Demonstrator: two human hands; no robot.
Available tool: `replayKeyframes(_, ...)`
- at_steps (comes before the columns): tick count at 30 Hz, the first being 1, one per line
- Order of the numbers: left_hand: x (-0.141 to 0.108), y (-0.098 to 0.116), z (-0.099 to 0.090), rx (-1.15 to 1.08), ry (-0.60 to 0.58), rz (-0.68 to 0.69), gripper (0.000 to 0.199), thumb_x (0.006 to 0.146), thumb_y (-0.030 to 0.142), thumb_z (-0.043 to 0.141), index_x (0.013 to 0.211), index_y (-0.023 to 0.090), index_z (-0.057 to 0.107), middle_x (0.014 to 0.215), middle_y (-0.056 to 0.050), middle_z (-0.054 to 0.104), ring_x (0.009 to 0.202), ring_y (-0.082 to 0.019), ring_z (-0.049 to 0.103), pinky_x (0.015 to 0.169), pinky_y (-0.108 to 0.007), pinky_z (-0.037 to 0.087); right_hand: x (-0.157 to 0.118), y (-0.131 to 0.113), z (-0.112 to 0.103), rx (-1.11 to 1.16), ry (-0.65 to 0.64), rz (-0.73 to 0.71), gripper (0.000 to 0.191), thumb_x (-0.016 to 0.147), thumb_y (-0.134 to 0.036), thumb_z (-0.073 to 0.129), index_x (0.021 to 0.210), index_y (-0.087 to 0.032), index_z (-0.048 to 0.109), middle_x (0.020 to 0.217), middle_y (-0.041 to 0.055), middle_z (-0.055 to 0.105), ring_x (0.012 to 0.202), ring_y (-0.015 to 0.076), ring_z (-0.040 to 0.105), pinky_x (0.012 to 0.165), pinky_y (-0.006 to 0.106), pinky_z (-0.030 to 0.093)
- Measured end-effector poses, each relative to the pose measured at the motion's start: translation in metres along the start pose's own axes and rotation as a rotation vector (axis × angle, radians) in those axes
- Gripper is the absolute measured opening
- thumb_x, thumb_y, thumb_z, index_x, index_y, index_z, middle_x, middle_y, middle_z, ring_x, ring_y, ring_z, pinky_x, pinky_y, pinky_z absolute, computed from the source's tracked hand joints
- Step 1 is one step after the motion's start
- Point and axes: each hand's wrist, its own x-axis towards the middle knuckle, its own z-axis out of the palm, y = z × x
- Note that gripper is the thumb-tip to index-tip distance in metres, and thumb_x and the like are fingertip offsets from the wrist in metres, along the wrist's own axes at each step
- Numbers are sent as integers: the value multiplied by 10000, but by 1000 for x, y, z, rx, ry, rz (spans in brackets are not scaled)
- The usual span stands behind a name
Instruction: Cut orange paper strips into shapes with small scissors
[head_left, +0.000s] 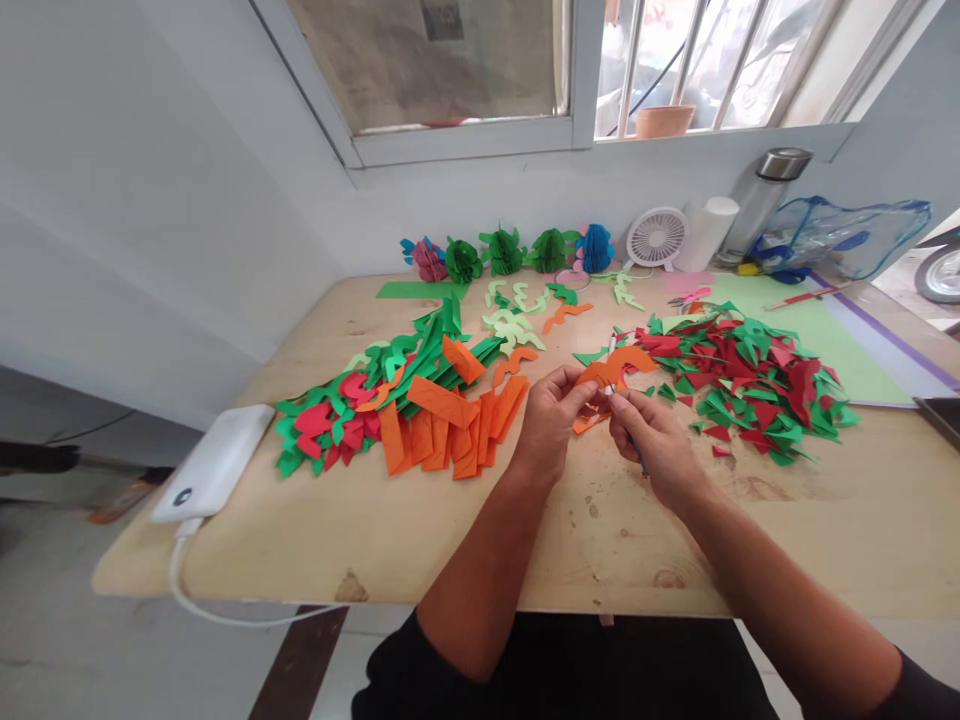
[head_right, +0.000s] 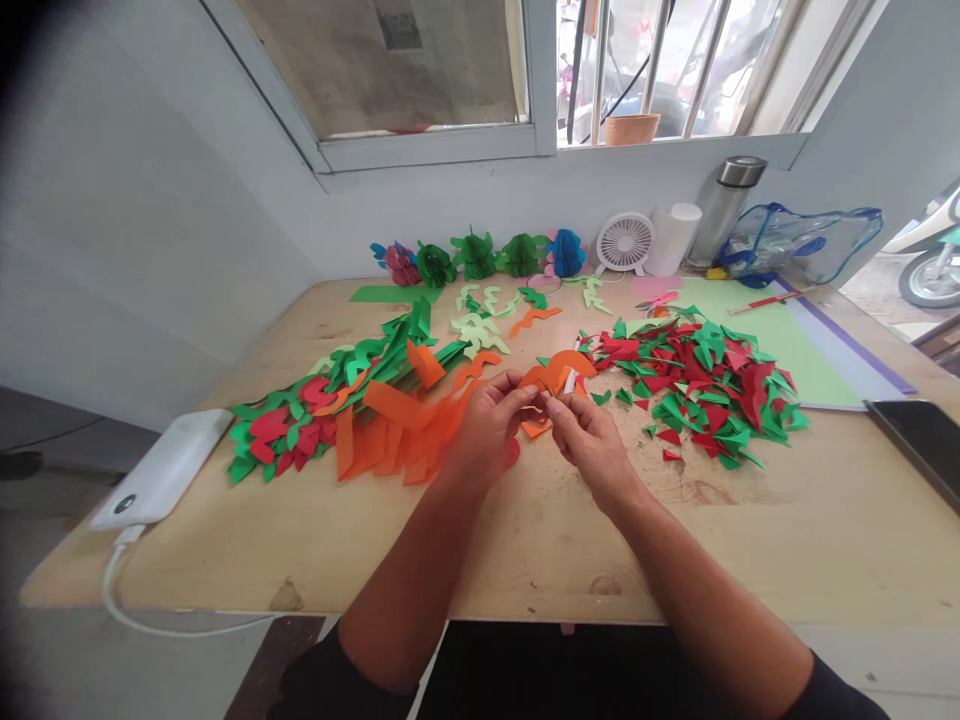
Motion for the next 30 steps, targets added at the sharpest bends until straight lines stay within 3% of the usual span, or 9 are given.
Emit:
replayKeyframes(16, 0, -1, 0, 7, 2, 5, 150, 661, 290, 672, 692, 163, 599, 681, -8, 630, 617, -106, 557, 628, -248, 425, 0, 1, 0, 2, -1, 12, 416, 756, -580, 641, 664, -197, 509, 471, -74, 367, 403, 66, 268, 369, 215, 173)
replayKeyframes(30, 1, -1, 0, -9, 3, -13, 146, 653, 274, 673, 680, 166, 579, 668, 1, 625, 594, -98, 549, 617, -246, 416, 1, 2, 0, 0, -3, 12, 435, 760, -575, 640, 624, -207, 452, 470, -72, 365, 401, 65, 265, 371, 218, 168)
